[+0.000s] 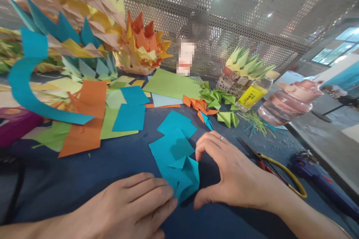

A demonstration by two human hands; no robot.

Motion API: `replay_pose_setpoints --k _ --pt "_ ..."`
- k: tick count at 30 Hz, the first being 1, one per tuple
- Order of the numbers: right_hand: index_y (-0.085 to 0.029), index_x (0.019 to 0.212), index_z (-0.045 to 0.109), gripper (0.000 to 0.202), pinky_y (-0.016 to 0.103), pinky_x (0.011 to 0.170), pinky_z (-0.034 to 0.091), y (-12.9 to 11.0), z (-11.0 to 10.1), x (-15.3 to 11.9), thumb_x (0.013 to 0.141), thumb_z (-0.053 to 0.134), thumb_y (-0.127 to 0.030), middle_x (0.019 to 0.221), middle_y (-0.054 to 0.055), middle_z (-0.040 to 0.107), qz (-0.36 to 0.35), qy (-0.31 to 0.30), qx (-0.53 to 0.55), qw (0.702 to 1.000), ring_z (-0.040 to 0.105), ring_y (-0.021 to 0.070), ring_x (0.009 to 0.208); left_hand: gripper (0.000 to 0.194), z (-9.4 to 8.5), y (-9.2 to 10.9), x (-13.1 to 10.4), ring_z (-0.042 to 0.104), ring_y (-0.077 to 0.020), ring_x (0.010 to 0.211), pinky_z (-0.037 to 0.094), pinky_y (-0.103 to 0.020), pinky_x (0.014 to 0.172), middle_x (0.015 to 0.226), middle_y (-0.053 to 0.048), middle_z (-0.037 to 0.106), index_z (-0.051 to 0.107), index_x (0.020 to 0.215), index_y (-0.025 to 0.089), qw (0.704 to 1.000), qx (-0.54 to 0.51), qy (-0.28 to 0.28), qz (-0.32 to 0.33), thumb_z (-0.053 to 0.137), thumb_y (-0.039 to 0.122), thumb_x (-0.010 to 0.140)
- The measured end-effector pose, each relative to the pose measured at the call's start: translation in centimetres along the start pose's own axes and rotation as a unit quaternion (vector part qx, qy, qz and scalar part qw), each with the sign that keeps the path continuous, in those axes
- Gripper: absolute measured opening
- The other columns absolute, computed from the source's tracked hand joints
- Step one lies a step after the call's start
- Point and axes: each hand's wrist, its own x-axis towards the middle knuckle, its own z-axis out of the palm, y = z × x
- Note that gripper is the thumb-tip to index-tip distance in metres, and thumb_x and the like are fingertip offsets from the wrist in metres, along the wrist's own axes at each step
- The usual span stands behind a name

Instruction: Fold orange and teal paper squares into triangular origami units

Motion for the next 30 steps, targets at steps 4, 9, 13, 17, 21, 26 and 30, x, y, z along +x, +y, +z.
replay_pose_setpoints --k 4,9,13,17,21,26,30 --pt "-0.019 0.084 0.058 0.049 0.036 0.086 0.037 0.0 -0.2 -0.3 0.065 0.082 -0.057 0.086 -0.002 0.059 0.008 -0.028 -0.037 0.999 0.054 0.019 0.088 0.037 -0.2 0.0 0.4 0.064 -0.0101 0.081 0.045 -0.025 0.081 0.094 0.005 0.072 0.068 0.102 0.021 1.0 0.007 0.005 0.019 0.032 0.028 0.105" --pt "-0.018 0.094 0.064 0.032 0.033 0.087 0.039 0.1 0.2 -0.3 0.079 0.077 -0.043 0.098 0.002 0.064 -0.073 -0.05 -0.01 0.996 0.054 0.0177 0.098 0.037 0.2 0.1 0.2 0.064 -0.0108 0.079 0.045 -0.027 0.081 0.096 0.006 0.072 0.068 0.102 0.023 1.0 -0.004 0.002 -0.012 0.032 0.031 0.105" --pt "-0.017 0.094 0.07 0.013 0.034 0.087 0.04 0.3 0.6 -0.3 0.09 0.068 -0.029 0.095 0.002 0.069 -0.149 -0.03 -0.008 0.988 0.055 0.0176 0.097 0.037 0.1 0.2 0.0 0.064 -0.0104 0.082 0.044 -0.026 0.083 0.094 0.006 0.071 0.068 0.1 0.022 1.0 0.007 0.011 -0.002 0.033 0.03 0.105" --pt "-0.017 0.09 0.072 0.01 0.034 0.086 0.042 0.6 1.1 -0.2 0.092 0.065 -0.024 0.091 0.002 0.07 -0.189 -0.003 -0.005 0.982 0.058 0.0163 0.093 0.036 0.0 0.3 0.0 0.064 -0.011 0.08 0.045 -0.026 0.082 0.095 0.005 0.071 0.068 0.101 0.022 1.0 0.006 0.002 -0.007 0.033 0.028 0.105" --pt "-0.015 0.085 0.07 0.013 0.033 0.086 0.044 0.8 1.6 0.0 0.093 0.064 -0.024 0.088 0.003 0.069 -0.162 0.009 0.061 0.985 0.061 0.0139 0.087 0.034 0.0 0.3 0.1 0.064 -0.0118 0.079 0.046 -0.027 0.079 0.096 0.005 0.072 0.068 0.101 0.022 1.0 -0.005 0.004 -0.01 0.035 0.028 0.104" --pt "-0.014 0.083 0.065 0.014 0.033 0.084 0.043 0.5 1.6 0.2 0.095 0.057 -0.017 0.087 0.005 0.067 -0.155 -0.019 0.069 0.985 0.059 0.015 0.086 0.035 -0.3 0.0 0.3 0.065 -0.01 0.085 0.045 -0.025 0.082 0.101 0.007 0.073 0.069 0.099 0.022 1.0 0.01 0.001 -0.001 0.035 0.029 0.105" --pt "-0.013 0.081 0.062 0.016 0.034 0.082 0.042 0.3 1.6 0.1 0.094 0.055 -0.014 0.086 0.004 0.065 -0.152 -0.015 0.052 0.987 0.057 0.0151 0.083 0.035 -0.9 -0.3 0.4 0.065 -0.0097 0.096 0.043 -0.025 0.088 0.116 0.009 0.071 0.069 0.106 0.021 0.999 0.023 -0.013 0.041 0.035 0.029 0.106"
